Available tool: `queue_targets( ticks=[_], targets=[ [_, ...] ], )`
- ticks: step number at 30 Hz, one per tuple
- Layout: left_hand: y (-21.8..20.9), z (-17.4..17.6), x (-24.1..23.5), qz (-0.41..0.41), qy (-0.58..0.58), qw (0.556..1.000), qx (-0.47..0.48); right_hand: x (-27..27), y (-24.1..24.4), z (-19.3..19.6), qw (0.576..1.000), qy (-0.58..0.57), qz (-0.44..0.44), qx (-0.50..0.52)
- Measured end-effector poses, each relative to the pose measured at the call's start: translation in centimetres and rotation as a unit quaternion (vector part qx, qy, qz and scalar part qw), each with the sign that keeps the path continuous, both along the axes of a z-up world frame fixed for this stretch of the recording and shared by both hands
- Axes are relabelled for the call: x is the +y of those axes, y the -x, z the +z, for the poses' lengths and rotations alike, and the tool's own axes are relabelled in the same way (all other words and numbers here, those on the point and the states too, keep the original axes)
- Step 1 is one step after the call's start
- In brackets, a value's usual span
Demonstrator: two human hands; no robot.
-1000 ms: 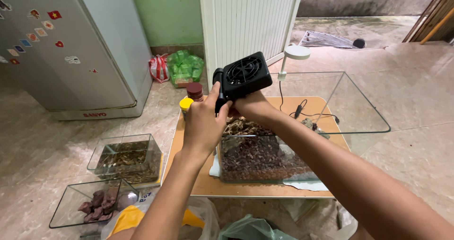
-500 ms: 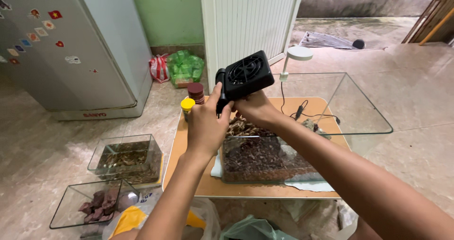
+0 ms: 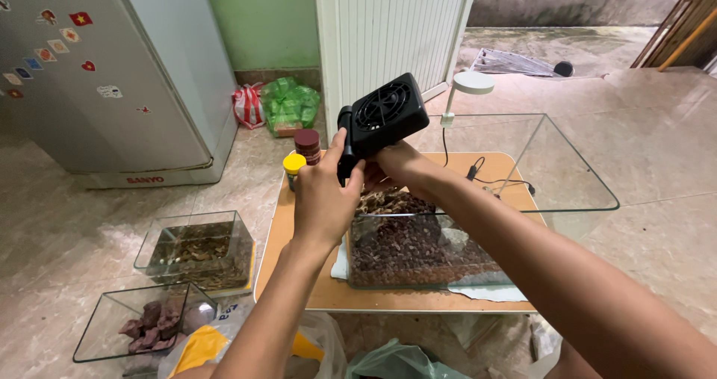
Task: The person wipes a black fan with a white cloth and then clips the fan onto the rim of a glass aquarium containing rocks and substrate.
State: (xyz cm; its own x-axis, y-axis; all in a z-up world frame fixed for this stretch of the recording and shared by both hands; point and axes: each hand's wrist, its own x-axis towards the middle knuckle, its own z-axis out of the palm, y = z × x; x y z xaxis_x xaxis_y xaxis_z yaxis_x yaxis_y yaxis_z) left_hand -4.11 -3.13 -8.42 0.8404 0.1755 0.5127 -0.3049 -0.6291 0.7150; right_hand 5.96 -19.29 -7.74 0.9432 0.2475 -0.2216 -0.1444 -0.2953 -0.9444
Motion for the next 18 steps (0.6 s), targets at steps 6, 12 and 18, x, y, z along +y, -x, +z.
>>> queue_targets(
  ticks=[6,12,18],
  targets=[
    [0.4,0.2,-0.2,-0.003,0.010,1.000,-0.005,-1.6,-0.2,0.1,0.967,0.125,0.009,-0.222],
    [0.8,0.7,-0.2,-0.008,0.018,1.000,-0.003,-1.3,-0.6,-1.5,0.920,0.161,0.075,-0.348],
    [0.1,0.1,-0.1,0.008,-0.005,1.000,-0.004,-0.2,0.2,-0.6,0.980,0.151,-0.004,-0.131]
  ],
)
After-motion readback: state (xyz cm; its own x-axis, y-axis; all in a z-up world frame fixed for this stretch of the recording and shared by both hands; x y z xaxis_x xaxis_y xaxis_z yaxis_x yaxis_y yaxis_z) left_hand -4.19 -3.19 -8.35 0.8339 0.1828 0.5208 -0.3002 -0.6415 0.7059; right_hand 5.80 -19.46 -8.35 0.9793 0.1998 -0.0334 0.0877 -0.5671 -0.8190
